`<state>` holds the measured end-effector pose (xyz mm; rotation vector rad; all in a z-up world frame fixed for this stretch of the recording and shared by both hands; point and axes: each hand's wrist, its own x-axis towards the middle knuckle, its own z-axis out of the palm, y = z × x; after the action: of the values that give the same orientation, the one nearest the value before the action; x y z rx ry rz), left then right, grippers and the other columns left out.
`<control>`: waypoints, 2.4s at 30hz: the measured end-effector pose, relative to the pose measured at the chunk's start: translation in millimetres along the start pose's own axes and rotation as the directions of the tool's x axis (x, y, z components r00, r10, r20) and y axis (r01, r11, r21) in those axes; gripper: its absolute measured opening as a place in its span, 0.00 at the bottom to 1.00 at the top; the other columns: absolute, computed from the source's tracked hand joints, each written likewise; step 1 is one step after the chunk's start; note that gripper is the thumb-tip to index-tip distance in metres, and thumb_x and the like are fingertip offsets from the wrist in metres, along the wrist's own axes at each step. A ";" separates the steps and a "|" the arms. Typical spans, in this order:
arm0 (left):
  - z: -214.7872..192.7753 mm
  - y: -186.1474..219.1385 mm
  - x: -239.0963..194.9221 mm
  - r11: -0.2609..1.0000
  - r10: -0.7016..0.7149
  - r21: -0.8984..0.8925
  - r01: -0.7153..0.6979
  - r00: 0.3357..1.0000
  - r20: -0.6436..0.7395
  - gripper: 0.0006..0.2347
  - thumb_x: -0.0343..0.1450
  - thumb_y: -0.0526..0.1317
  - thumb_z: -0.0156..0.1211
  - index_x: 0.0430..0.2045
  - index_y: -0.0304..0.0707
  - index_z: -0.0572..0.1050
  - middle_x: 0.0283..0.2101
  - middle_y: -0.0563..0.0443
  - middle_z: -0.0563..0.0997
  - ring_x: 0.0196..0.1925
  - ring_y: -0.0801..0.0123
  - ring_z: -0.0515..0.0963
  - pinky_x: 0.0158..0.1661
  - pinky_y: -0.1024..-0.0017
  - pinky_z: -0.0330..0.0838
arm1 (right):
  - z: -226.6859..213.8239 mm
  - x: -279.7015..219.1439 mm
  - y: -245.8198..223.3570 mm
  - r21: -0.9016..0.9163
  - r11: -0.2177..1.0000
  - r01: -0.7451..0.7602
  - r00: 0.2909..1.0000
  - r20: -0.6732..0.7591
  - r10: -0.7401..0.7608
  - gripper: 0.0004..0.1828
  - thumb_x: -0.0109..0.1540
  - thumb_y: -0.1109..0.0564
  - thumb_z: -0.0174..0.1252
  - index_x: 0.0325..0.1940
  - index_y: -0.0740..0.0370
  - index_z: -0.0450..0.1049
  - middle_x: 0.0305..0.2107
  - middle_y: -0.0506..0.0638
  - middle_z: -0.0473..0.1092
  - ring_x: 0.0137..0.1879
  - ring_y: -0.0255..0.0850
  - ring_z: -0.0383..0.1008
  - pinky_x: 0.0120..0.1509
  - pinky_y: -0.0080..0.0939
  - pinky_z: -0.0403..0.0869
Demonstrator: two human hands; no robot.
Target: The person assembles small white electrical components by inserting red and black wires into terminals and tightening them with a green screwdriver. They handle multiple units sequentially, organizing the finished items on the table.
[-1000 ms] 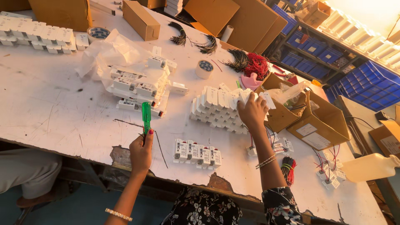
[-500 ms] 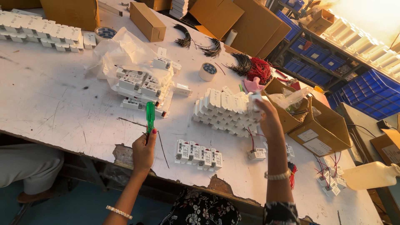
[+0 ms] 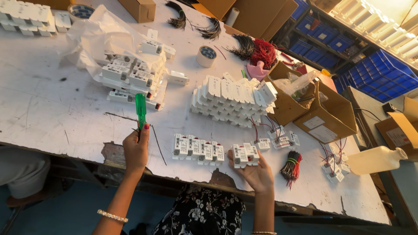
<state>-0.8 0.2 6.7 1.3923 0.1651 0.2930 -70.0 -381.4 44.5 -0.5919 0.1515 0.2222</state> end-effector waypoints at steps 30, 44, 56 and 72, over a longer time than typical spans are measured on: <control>-0.3 -3.1 0.7 0.999 0.040 0.035 -0.040 0.999 0.000 0.24 0.76 0.55 0.54 0.10 0.44 0.61 0.12 0.62 0.57 0.14 0.81 0.52 0.18 0.75 0.45 | 41.5 32.2 -32.4 -0.620 -0.776 0.115 0.954 0.286 -0.087 0.31 0.53 0.69 0.60 0.59 0.47 0.74 0.68 0.46 0.62 0.75 0.47 0.54 0.73 0.58 0.56; -0.5 -5.4 1.5 0.998 0.036 0.052 -0.036 0.999 -0.010 0.25 0.75 0.55 0.54 0.10 0.43 0.61 0.13 0.62 0.57 0.15 0.81 0.52 0.18 0.74 0.46 | 26.2 42.1 -43.6 -0.867 -0.469 -0.167 0.986 -0.137 -0.098 0.19 0.65 0.48 0.55 0.56 0.56 0.78 0.35 0.53 0.82 0.34 0.40 0.80 0.44 0.42 0.78; -0.4 -0.5 -0.2 0.997 0.001 0.079 0.001 1.000 -0.020 0.25 0.75 0.55 0.54 0.09 0.43 0.60 0.12 0.62 0.56 0.14 0.80 0.52 0.18 0.73 0.45 | 88.2 162.6 -171.3 -0.834 -0.503 -0.227 0.806 0.129 -0.577 0.31 0.63 0.47 0.67 0.68 0.59 0.70 0.37 0.64 0.74 0.43 0.54 0.74 0.48 0.51 0.72; -0.5 -4.4 0.7 0.998 0.014 0.067 -0.013 1.000 -0.025 0.25 0.75 0.54 0.56 0.10 0.42 0.60 0.13 0.63 0.56 0.16 0.81 0.52 0.19 0.72 0.46 | -27.1 26.3 -74.2 -0.521 0.829 0.202 0.952 -0.093 -0.290 0.15 0.68 0.56 0.63 0.54 0.61 0.67 0.49 0.64 0.71 0.49 0.48 0.73 0.53 0.45 0.73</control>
<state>0.2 0.3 2.3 1.4566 0.1878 0.3189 -28.1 -452.3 56.6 -1.1525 0.1791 -0.0498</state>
